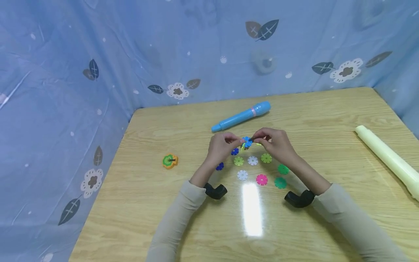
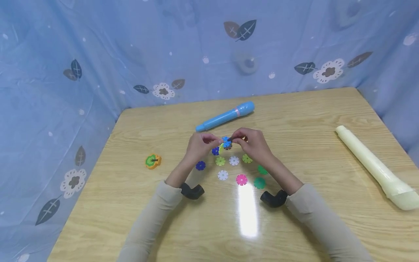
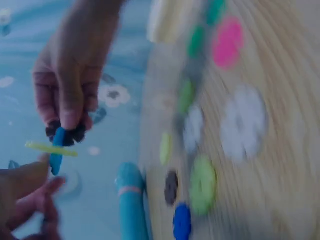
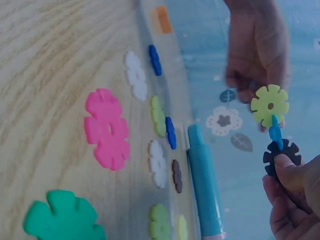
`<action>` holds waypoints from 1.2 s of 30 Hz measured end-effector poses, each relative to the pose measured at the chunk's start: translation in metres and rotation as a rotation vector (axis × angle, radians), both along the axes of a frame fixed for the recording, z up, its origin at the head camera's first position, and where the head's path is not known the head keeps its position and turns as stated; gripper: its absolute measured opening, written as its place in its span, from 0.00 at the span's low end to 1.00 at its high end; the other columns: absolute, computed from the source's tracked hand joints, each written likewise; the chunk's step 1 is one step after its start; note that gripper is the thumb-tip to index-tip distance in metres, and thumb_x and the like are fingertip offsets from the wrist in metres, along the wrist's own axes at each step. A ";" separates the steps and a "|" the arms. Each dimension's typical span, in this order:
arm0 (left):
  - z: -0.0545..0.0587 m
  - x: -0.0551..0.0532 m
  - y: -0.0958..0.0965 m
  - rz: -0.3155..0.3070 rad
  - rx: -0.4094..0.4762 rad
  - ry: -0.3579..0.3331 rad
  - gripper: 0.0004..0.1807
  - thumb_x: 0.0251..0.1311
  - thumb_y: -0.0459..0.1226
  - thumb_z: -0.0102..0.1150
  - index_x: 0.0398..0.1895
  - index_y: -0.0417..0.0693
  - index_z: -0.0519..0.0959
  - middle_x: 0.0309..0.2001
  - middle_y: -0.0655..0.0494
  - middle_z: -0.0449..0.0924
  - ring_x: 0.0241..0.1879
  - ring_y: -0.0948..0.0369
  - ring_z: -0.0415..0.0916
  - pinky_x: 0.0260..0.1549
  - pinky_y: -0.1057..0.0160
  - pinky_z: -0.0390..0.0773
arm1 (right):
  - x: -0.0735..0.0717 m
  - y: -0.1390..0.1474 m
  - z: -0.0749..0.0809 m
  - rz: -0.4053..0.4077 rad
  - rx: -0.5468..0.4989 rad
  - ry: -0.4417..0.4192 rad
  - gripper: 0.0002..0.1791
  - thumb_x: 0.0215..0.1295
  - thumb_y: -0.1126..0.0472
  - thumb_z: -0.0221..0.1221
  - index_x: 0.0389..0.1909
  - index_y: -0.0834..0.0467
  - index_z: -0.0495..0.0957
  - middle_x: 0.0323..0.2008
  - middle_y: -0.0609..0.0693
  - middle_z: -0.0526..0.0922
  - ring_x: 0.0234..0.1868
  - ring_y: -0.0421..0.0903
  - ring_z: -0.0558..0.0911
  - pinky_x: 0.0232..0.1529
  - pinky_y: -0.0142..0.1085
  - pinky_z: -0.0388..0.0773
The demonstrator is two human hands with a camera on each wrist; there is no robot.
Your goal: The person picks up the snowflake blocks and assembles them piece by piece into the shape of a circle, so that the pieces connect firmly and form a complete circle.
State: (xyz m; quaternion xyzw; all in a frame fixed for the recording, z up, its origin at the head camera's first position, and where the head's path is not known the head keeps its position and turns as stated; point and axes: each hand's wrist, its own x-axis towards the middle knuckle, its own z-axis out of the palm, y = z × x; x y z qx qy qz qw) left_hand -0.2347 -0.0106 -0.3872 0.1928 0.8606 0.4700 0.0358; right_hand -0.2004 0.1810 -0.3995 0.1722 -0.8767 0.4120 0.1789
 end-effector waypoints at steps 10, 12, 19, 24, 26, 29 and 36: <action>-0.002 -0.009 0.003 -0.194 -0.033 0.129 0.09 0.52 0.41 0.64 0.34 0.48 0.86 0.31 0.57 0.83 0.33 0.66 0.75 0.36 0.72 0.72 | -0.005 -0.007 -0.009 0.005 -0.109 -0.201 0.04 0.56 0.65 0.62 0.32 0.60 0.82 0.31 0.53 0.85 0.28 0.44 0.79 0.27 0.27 0.73; -0.002 -0.009 0.002 -0.210 -0.054 0.111 0.08 0.52 0.41 0.64 0.32 0.48 0.86 0.30 0.57 0.83 0.32 0.67 0.74 0.34 0.72 0.72 | -0.005 -0.009 -0.011 0.014 -0.157 -0.244 0.05 0.55 0.64 0.63 0.32 0.60 0.82 0.31 0.54 0.85 0.29 0.45 0.81 0.29 0.29 0.76; -0.009 -0.011 -0.005 -0.213 -0.082 0.151 0.06 0.54 0.39 0.64 0.28 0.45 0.85 0.28 0.56 0.83 0.32 0.65 0.76 0.35 0.73 0.74 | -0.015 0.010 -0.012 -0.006 -0.171 -0.371 0.15 0.60 0.60 0.60 0.45 0.64 0.79 0.40 0.60 0.81 0.39 0.50 0.80 0.38 0.34 0.77; -0.013 -0.011 -0.011 -0.179 -0.100 0.199 0.06 0.53 0.38 0.64 0.25 0.46 0.85 0.26 0.58 0.82 0.32 0.65 0.74 0.35 0.71 0.72 | -0.027 0.034 -0.020 -0.065 0.003 -0.419 0.19 0.60 0.61 0.60 0.52 0.63 0.76 0.19 0.50 0.67 0.21 0.42 0.64 0.21 0.30 0.62; -0.014 -0.010 -0.012 -0.170 -0.102 0.210 0.05 0.53 0.38 0.64 0.25 0.46 0.85 0.26 0.58 0.82 0.32 0.65 0.74 0.36 0.70 0.72 | -0.030 0.037 -0.025 -0.030 0.047 -0.445 0.21 0.58 0.62 0.61 0.53 0.65 0.75 0.11 0.44 0.62 0.14 0.39 0.56 0.16 0.29 0.57; -0.015 -0.010 -0.012 -0.166 -0.094 0.214 0.05 0.52 0.37 0.65 0.25 0.46 0.85 0.25 0.57 0.83 0.31 0.65 0.75 0.38 0.68 0.71 | -0.033 0.035 -0.031 -0.011 0.080 -0.432 0.22 0.55 0.63 0.64 0.51 0.66 0.76 0.04 0.41 0.60 0.09 0.35 0.51 0.12 0.28 0.54; -0.021 -0.012 -0.009 -0.174 -0.105 0.252 0.04 0.52 0.37 0.65 0.25 0.46 0.85 0.25 0.58 0.83 0.30 0.65 0.76 0.38 0.68 0.70 | -0.032 0.031 -0.031 -0.130 0.165 -0.422 0.15 0.49 0.64 0.67 0.37 0.67 0.81 0.19 0.52 0.74 0.22 0.45 0.67 0.25 0.33 0.63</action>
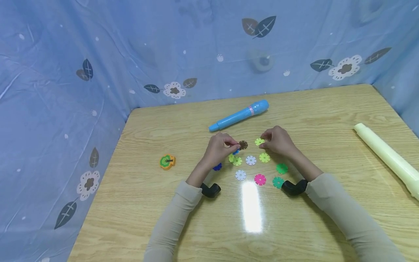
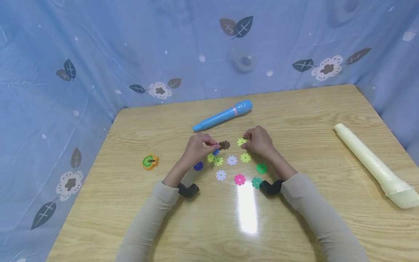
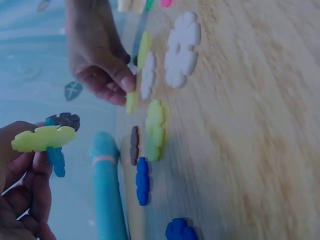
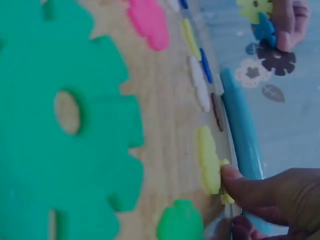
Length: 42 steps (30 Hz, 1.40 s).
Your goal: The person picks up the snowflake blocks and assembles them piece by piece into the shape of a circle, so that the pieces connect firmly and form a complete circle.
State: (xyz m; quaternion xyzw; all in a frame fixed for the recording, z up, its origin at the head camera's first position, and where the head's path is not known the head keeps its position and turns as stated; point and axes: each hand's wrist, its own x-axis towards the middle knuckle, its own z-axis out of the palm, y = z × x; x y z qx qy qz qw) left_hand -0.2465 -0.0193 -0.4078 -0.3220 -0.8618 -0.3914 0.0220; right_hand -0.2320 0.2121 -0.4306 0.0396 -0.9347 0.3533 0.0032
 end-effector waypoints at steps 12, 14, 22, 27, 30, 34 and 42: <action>-0.006 0.002 0.004 0.038 -0.047 0.062 0.04 0.53 0.36 0.64 0.26 0.45 0.85 0.27 0.56 0.84 0.30 0.65 0.78 0.34 0.72 0.74 | 0.008 -0.009 0.011 -0.060 -0.349 -0.170 0.14 0.58 0.61 0.61 0.39 0.68 0.77 0.27 0.52 0.85 0.27 0.43 0.84 0.30 0.34 0.79; -0.005 0.002 0.005 0.043 -0.052 0.069 0.05 0.53 0.37 0.64 0.27 0.45 0.85 0.28 0.56 0.84 0.31 0.65 0.79 0.34 0.72 0.74 | 0.009 -0.012 0.016 -0.063 -0.497 -0.264 0.18 0.59 0.60 0.60 0.43 0.70 0.75 0.27 0.47 0.85 0.29 0.42 0.84 0.34 0.34 0.81; -0.004 0.003 0.005 0.026 -0.037 0.098 0.05 0.53 0.37 0.64 0.27 0.46 0.85 0.28 0.56 0.84 0.31 0.64 0.79 0.34 0.73 0.74 | 0.012 -0.020 0.029 -0.027 -0.592 -0.373 0.22 0.60 0.58 0.60 0.47 0.71 0.73 0.23 0.41 0.82 0.28 0.38 0.82 0.34 0.31 0.79; -0.003 0.006 0.006 0.016 -0.002 0.175 0.04 0.52 0.37 0.65 0.26 0.46 0.85 0.27 0.57 0.84 0.30 0.63 0.76 0.35 0.68 0.68 | 0.011 -0.022 0.032 -0.030 -0.639 -0.411 0.19 0.61 0.61 0.58 0.46 0.72 0.71 0.28 0.43 0.81 0.27 0.37 0.82 0.36 0.31 0.80; -0.004 0.010 0.009 0.020 0.037 0.228 0.03 0.50 0.35 0.66 0.25 0.44 0.85 0.26 0.55 0.84 0.29 0.61 0.74 0.33 0.67 0.67 | 0.010 -0.022 0.034 -0.022 -0.653 -0.433 0.18 0.63 0.63 0.56 0.47 0.74 0.71 0.29 0.45 0.79 0.26 0.36 0.81 0.38 0.31 0.80; -0.001 0.016 0.014 0.036 0.025 0.245 0.04 0.50 0.35 0.66 0.25 0.43 0.85 0.26 0.55 0.83 0.29 0.59 0.73 0.33 0.67 0.66 | 0.010 -0.021 0.036 -0.017 -0.643 -0.422 0.16 0.64 0.65 0.54 0.46 0.74 0.71 0.27 0.44 0.80 0.24 0.35 0.80 0.37 0.32 0.80; 0.020 0.010 0.011 0.000 -0.042 -0.048 0.08 0.54 0.40 0.63 0.30 0.46 0.86 0.31 0.55 0.85 0.32 0.64 0.79 0.30 0.73 0.74 | 0.012 -0.023 0.034 0.034 -0.577 -0.304 0.15 0.64 0.62 0.56 0.44 0.72 0.73 0.22 0.41 0.82 0.26 0.38 0.81 0.38 0.36 0.80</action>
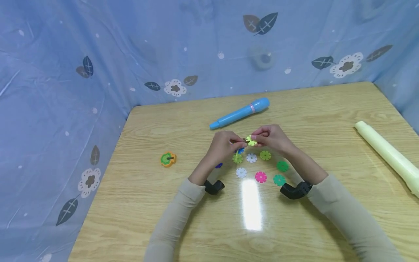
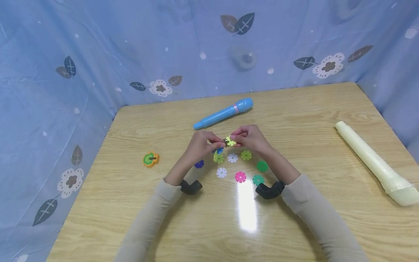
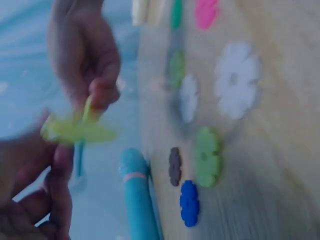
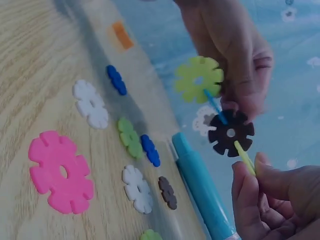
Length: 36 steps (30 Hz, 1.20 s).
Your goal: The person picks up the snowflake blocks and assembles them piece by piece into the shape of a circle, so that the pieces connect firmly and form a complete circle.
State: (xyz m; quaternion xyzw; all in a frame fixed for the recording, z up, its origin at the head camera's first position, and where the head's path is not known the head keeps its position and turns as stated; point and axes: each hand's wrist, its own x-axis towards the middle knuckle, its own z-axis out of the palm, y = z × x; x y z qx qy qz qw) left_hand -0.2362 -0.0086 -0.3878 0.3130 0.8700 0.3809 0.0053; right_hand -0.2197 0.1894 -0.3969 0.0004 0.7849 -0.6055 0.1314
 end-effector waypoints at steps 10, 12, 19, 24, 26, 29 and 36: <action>-0.013 -0.023 0.005 0.018 0.179 -0.560 0.13 0.57 0.38 0.61 0.39 0.38 0.82 0.39 0.45 0.83 0.35 0.62 0.77 0.34 0.71 0.75 | 0.010 -0.010 -0.005 -0.028 -0.077 0.049 0.15 0.63 0.63 0.56 0.43 0.74 0.72 0.22 0.38 0.82 0.25 0.38 0.81 0.38 0.37 0.81; -0.015 -0.022 0.007 0.029 0.189 -0.613 0.12 0.56 0.37 0.61 0.39 0.37 0.82 0.40 0.45 0.82 0.35 0.64 0.76 0.35 0.71 0.74 | 0.013 -0.009 -0.007 -0.025 -0.091 0.068 0.16 0.65 0.62 0.55 0.44 0.74 0.72 0.23 0.39 0.83 0.27 0.39 0.82 0.39 0.37 0.80; -0.015 -0.022 0.002 0.059 0.190 -0.663 0.12 0.57 0.37 0.60 0.39 0.35 0.81 0.41 0.47 0.81 0.37 0.63 0.75 0.37 0.70 0.74 | 0.022 0.020 -0.020 -0.007 0.259 0.229 0.18 0.61 0.53 0.58 0.45 0.61 0.80 0.31 0.52 0.78 0.26 0.42 0.71 0.27 0.32 0.71; -0.014 -0.023 -0.006 0.078 0.228 -0.670 0.12 0.57 0.35 0.59 0.40 0.33 0.80 0.40 0.47 0.81 0.36 0.65 0.74 0.38 0.69 0.73 | 0.025 0.033 -0.031 0.087 0.505 0.207 0.21 0.52 0.55 0.66 0.47 0.57 0.80 0.28 0.51 0.70 0.26 0.44 0.63 0.26 0.34 0.62; -0.014 -0.023 -0.007 0.067 0.232 -0.672 0.12 0.57 0.35 0.59 0.40 0.33 0.80 0.42 0.46 0.81 0.36 0.65 0.74 0.38 0.70 0.73 | 0.026 0.033 -0.034 0.110 0.560 0.228 0.21 0.49 0.56 0.68 0.46 0.57 0.81 0.27 0.50 0.70 0.26 0.44 0.63 0.26 0.34 0.62; -0.016 -0.023 -0.007 0.065 0.216 -0.658 0.12 0.57 0.35 0.59 0.38 0.33 0.80 0.43 0.45 0.81 0.37 0.65 0.74 0.37 0.70 0.73 | 0.026 0.033 -0.035 0.099 0.599 0.269 0.20 0.46 0.57 0.70 0.43 0.56 0.83 0.28 0.51 0.72 0.27 0.45 0.64 0.27 0.35 0.61; -0.021 -0.021 -0.004 0.106 0.173 -0.660 0.12 0.57 0.37 0.60 0.37 0.35 0.82 0.46 0.48 0.80 0.42 0.62 0.73 0.38 0.70 0.72 | 0.027 0.035 -0.033 0.048 0.602 0.283 0.14 0.46 0.58 0.70 0.34 0.58 0.81 0.33 0.53 0.81 0.36 0.49 0.76 0.35 0.39 0.69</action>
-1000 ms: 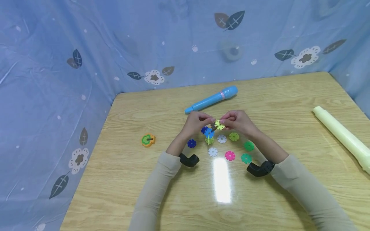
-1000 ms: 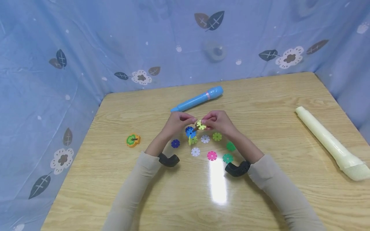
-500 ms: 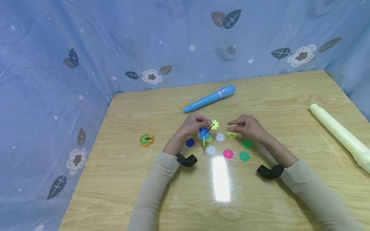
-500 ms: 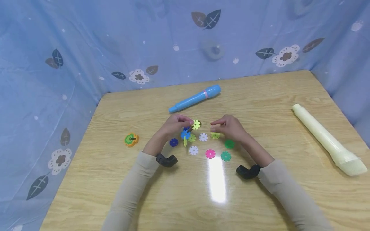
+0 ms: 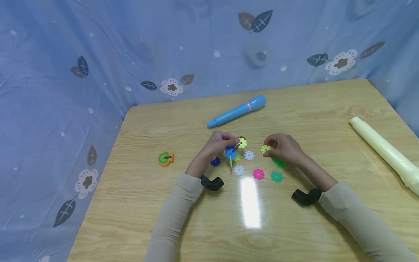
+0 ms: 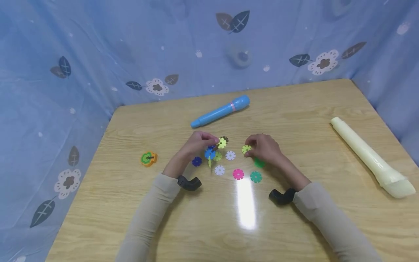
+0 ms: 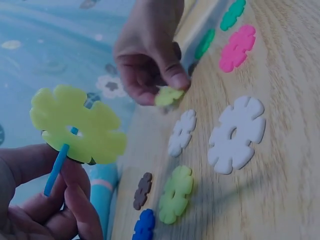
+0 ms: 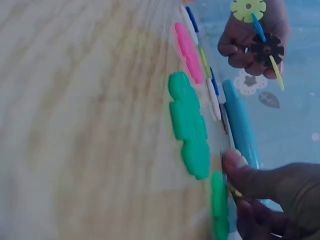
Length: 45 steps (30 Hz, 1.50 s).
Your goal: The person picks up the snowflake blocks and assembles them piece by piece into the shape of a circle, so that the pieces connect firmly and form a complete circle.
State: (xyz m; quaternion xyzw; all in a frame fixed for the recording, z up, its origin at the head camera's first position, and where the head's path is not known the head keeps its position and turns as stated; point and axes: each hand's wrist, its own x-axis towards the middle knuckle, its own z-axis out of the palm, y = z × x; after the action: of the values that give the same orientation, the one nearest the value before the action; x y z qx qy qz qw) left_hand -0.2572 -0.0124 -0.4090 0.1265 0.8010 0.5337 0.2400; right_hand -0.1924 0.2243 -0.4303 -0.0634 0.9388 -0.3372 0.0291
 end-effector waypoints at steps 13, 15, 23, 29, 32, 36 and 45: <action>0.003 0.003 0.007 0.030 -0.001 -0.036 0.13 0.57 0.39 0.60 0.40 0.37 0.82 0.47 0.48 0.81 0.46 0.60 0.74 0.43 0.67 0.73 | 0.002 -0.030 0.024 0.000 -0.111 0.306 0.04 0.54 0.63 0.64 0.27 0.60 0.81 0.25 0.51 0.84 0.29 0.44 0.80 0.29 0.32 0.76; 0.004 0.003 0.008 0.034 0.006 -0.040 0.13 0.57 0.39 0.59 0.39 0.37 0.82 0.47 0.48 0.81 0.46 0.61 0.74 0.43 0.67 0.73 | 0.002 -0.033 0.026 0.013 -0.089 0.357 0.04 0.54 0.63 0.65 0.26 0.61 0.81 0.24 0.51 0.84 0.27 0.43 0.80 0.27 0.31 0.74; 0.005 0.005 0.010 0.061 0.031 -0.052 0.12 0.58 0.36 0.58 0.40 0.35 0.81 0.47 0.47 0.81 0.50 0.57 0.75 0.50 0.63 0.73 | 0.004 -0.043 0.028 0.077 0.073 0.587 0.03 0.50 0.68 0.66 0.25 0.61 0.81 0.25 0.52 0.84 0.23 0.45 0.79 0.22 0.36 0.72; 0.006 0.009 0.014 0.095 0.047 -0.030 0.11 0.58 0.34 0.58 0.37 0.34 0.82 0.44 0.46 0.82 0.47 0.57 0.77 0.47 0.64 0.75 | 0.005 -0.050 0.026 0.090 0.115 0.719 0.07 0.46 0.74 0.66 0.25 0.62 0.79 0.24 0.53 0.83 0.25 0.48 0.79 0.23 0.39 0.75; 0.006 0.012 0.017 0.130 0.056 -0.025 0.10 0.58 0.33 0.58 0.35 0.33 0.82 0.43 0.45 0.83 0.44 0.57 0.78 0.44 0.65 0.76 | 0.004 -0.052 0.023 0.133 0.130 0.760 0.07 0.46 0.76 0.65 0.25 0.64 0.78 0.24 0.54 0.82 0.26 0.49 0.79 0.25 0.39 0.76; 0.004 0.014 0.015 0.123 0.059 0.007 0.09 0.57 0.33 0.59 0.34 0.32 0.82 0.41 0.44 0.83 0.41 0.59 0.80 0.40 0.68 0.77 | 0.002 -0.050 0.020 0.185 0.112 0.817 0.08 0.44 0.76 0.66 0.24 0.63 0.79 0.22 0.53 0.81 0.25 0.47 0.79 0.25 0.38 0.76; 0.012 0.007 0.004 -0.058 -0.110 0.601 0.10 0.52 0.41 0.65 0.34 0.46 0.85 0.34 0.56 0.85 0.36 0.64 0.77 0.37 0.71 0.74 | -0.009 -0.045 0.020 0.247 0.016 0.794 0.08 0.44 0.75 0.66 0.27 0.63 0.81 0.26 0.53 0.84 0.30 0.47 0.82 0.31 0.39 0.78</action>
State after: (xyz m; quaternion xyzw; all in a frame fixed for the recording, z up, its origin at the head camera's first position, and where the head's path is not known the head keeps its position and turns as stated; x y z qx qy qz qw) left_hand -0.2502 -0.0079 -0.3974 0.2881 0.8599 0.4211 0.0139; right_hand -0.2016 0.1797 -0.4099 -0.3003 0.8651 -0.2731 -0.2946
